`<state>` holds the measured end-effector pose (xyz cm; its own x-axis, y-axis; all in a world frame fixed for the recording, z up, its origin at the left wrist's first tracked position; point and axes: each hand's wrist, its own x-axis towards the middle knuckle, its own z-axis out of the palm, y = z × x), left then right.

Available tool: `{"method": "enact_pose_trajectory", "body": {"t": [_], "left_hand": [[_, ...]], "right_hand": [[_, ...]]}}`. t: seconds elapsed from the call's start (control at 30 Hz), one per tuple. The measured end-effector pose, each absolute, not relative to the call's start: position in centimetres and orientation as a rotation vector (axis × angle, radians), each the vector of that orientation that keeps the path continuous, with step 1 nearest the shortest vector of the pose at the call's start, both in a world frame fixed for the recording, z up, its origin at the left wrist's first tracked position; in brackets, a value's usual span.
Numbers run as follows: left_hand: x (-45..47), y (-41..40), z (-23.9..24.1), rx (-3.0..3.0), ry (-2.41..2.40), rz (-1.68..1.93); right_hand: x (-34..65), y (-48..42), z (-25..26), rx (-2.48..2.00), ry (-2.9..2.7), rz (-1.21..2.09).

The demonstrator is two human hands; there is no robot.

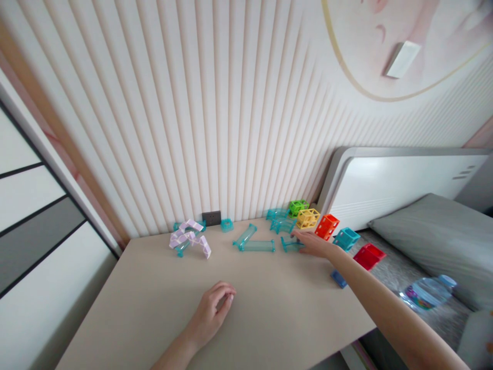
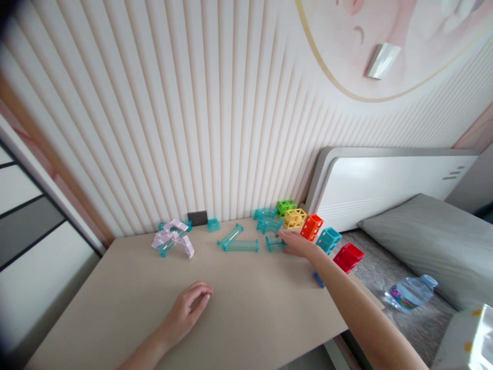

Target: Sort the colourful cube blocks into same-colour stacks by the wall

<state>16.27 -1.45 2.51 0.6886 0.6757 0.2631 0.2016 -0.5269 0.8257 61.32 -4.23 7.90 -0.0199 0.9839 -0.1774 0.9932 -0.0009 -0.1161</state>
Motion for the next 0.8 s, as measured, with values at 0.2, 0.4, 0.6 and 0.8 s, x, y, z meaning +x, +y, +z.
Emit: {"method": "enact_pose_trajectory", "body": {"t": [0.2, 0.4, 0.6, 0.8], "left_hand": [[16.3, -1.5, 2.7, 2.086, 0.661, 0.745], [16.4, -1.7, 2.6, 2.116, 0.631, 0.739], [16.3, -1.4, 2.5, 2.177, 0.617, 0.756], [14.9, 0.4, 2.2, 2.249, 0.713, 0.866]], "right_hand": [[60.8, -4.5, 8.8, 2.166, 2.242, -0.24], [55.3, -6.2, 10.5, 2.194, 2.452, 0.011], [42.0, -3.9, 6.4, 1.767, 2.955, 0.051], [36.2, -0.9, 2.9, 1.669, 3.328, 0.094]]}}
